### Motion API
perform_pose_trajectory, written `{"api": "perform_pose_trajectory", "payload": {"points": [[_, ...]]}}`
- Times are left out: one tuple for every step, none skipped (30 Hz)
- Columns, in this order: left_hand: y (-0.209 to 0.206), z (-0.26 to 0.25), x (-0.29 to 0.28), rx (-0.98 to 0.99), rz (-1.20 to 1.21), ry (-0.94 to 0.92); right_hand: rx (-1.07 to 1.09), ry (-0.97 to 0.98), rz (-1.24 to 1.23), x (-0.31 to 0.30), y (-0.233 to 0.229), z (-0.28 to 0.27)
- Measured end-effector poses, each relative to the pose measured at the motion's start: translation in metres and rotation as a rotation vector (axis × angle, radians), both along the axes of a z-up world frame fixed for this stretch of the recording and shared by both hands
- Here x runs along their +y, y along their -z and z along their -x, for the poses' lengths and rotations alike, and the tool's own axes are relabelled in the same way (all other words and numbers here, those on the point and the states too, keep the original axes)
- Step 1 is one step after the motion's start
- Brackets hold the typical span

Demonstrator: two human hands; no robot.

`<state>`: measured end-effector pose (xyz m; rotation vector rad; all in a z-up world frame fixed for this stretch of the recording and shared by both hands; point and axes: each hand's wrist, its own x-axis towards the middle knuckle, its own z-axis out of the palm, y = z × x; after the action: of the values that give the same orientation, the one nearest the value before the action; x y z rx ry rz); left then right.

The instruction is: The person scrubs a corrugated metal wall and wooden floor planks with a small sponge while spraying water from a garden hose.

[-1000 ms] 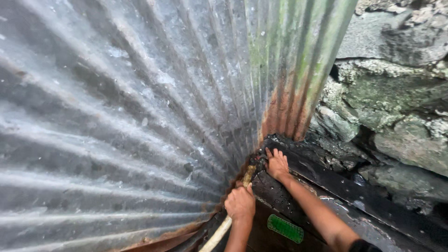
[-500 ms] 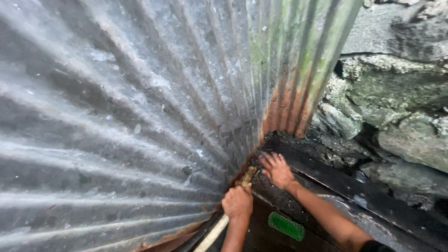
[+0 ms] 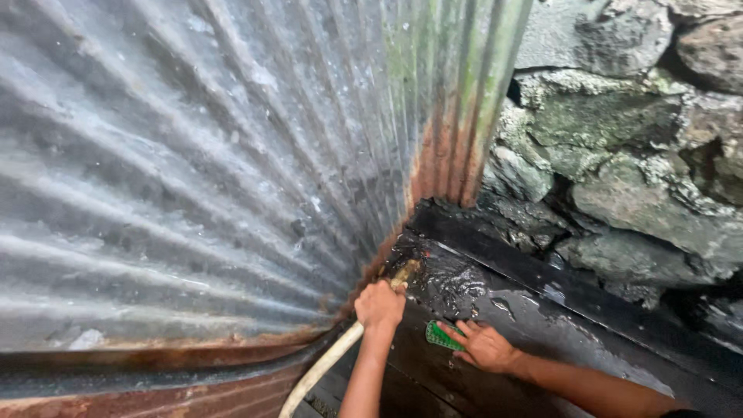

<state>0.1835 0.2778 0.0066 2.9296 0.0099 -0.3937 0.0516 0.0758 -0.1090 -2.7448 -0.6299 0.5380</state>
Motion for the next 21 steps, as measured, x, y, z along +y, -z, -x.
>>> {"api": "perform_pose_trajectory", "payload": {"points": [[-0.002,0.003,-0.001,0.031,0.022,0.011,0.009,0.034,-0.032,-0.002,0.011,0.002],[-0.003,0.004,-0.003,0.037,0.022,0.023,-0.111,0.105,-0.060,-0.002,0.022,-0.004],[-0.002,0.008,-0.007,0.004,0.031,0.049,-0.226,0.186,-0.086,-0.001,0.032,-0.007],[-0.001,0.011,-0.009,-0.029,0.042,0.075,-0.290,0.240,-0.070,0.002,0.041,-0.013],[0.001,0.012,-0.013,-0.021,0.045,0.093,-0.358,0.290,-0.048,0.007,0.048,-0.024],[0.001,0.014,-0.016,-0.005,0.047,0.094,-0.351,0.308,-0.041,0.014,0.053,-0.027],[0.001,0.013,-0.020,0.005,0.049,0.091,-0.280,0.260,0.042,0.021,0.058,-0.032],[0.002,0.016,-0.025,0.007,0.051,0.107,-0.207,0.213,0.123,0.021,0.063,-0.032],[0.001,0.017,-0.027,0.025,0.078,0.115,-0.208,0.230,0.123,0.025,0.068,-0.031],[-0.001,0.018,-0.027,0.043,0.105,0.123,-0.351,0.285,0.143,0.033,0.074,-0.031],[-0.002,0.019,-0.030,0.037,0.112,0.137,-0.499,0.336,0.174,0.030,0.077,-0.034],[-0.004,0.020,-0.029,0.070,0.102,0.140,-0.506,0.348,0.184,0.024,0.079,-0.037],[-0.005,0.021,-0.028,0.106,0.092,0.136,-0.318,0.465,0.084,0.020,0.080,-0.038],[-0.006,0.020,-0.029,0.102,0.099,0.143,-0.131,0.578,-0.019,0.014,0.082,-0.040],[-0.006,0.020,-0.028,0.120,0.111,0.133,-0.130,0.584,-0.017,0.006,0.084,-0.044],[-0.006,0.020,-0.029,0.137,0.122,0.123,-0.188,0.690,-0.018,-0.006,0.086,-0.051],[-0.007,0.021,-0.031,0.138,0.125,0.128,-0.245,0.795,-0.016,-0.016,0.087,-0.054],[-0.007,0.022,-0.033,0.160,0.129,0.139,-0.245,0.799,-0.012,-0.022,0.087,-0.053],[-0.007,0.026,-0.036,0.188,0.128,0.152,-0.420,0.795,-0.112,-0.024,0.086,-0.047],[-0.005,0.028,-0.043,0.194,0.127,0.157,-0.594,0.782,-0.212,-0.026,0.083,-0.041],[-0.003,0.029,-0.049,0.200,0.128,0.175,-0.586,0.799,-0.214,-0.022,0.080,-0.032]]}}
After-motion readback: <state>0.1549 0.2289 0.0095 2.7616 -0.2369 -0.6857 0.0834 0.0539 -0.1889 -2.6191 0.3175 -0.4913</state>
